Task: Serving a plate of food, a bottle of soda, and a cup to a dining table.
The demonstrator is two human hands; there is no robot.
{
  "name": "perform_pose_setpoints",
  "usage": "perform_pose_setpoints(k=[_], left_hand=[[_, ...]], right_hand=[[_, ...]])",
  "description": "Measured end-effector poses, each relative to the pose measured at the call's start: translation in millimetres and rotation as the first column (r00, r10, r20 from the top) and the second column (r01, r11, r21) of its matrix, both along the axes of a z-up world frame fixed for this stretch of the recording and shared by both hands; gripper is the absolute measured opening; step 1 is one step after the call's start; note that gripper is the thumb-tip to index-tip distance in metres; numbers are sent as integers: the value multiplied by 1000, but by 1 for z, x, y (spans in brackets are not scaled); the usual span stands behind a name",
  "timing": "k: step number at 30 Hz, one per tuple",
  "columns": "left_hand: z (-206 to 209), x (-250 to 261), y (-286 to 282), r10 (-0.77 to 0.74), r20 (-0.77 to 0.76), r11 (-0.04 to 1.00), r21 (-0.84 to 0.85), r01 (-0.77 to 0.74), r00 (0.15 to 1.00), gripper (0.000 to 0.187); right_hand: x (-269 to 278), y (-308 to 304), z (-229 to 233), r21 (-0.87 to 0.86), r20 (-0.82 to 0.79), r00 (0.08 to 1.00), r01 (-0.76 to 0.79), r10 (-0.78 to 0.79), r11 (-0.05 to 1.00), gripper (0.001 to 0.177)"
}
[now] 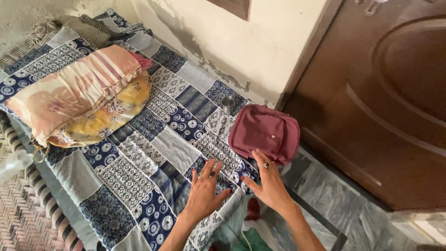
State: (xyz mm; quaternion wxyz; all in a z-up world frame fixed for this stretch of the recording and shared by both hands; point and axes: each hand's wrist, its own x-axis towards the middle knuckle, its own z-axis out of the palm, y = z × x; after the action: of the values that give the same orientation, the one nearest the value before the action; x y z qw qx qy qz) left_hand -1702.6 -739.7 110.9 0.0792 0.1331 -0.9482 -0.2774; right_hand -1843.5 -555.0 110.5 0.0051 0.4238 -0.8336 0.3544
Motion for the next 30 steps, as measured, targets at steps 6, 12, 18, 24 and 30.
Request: perform_pose_setpoints(k=[6, 12, 18, 24, 30], left_hand=[[-42, -87, -30, 74, -56, 976, 208, -61, 996, 87], [-68, -202, -62, 214, 74, 834, 505, -222, 974, 91], [-134, -281, -93, 299, 114, 652, 700, -291, 947, 92], [-218, -347, -132, 421, 151, 307, 904, -297, 894, 88], [-307, -403, -162, 459, 134, 219, 941, -258, 878, 85]], right_hand=[[-109, -30, -20, -28, 189, 979, -67, 71, 997, 84], [-225, -69, -63, -54, 433, 901, -7, 30, 999, 81], [-308, -117, -122, -195, 633, 768, 40, 95, 980, 78], [-375, -173, -219, -248, 796, 590, 110, 138, 962, 83], [-419, -213, -310, -200, 814, 568, 78, 121, 977, 92]])
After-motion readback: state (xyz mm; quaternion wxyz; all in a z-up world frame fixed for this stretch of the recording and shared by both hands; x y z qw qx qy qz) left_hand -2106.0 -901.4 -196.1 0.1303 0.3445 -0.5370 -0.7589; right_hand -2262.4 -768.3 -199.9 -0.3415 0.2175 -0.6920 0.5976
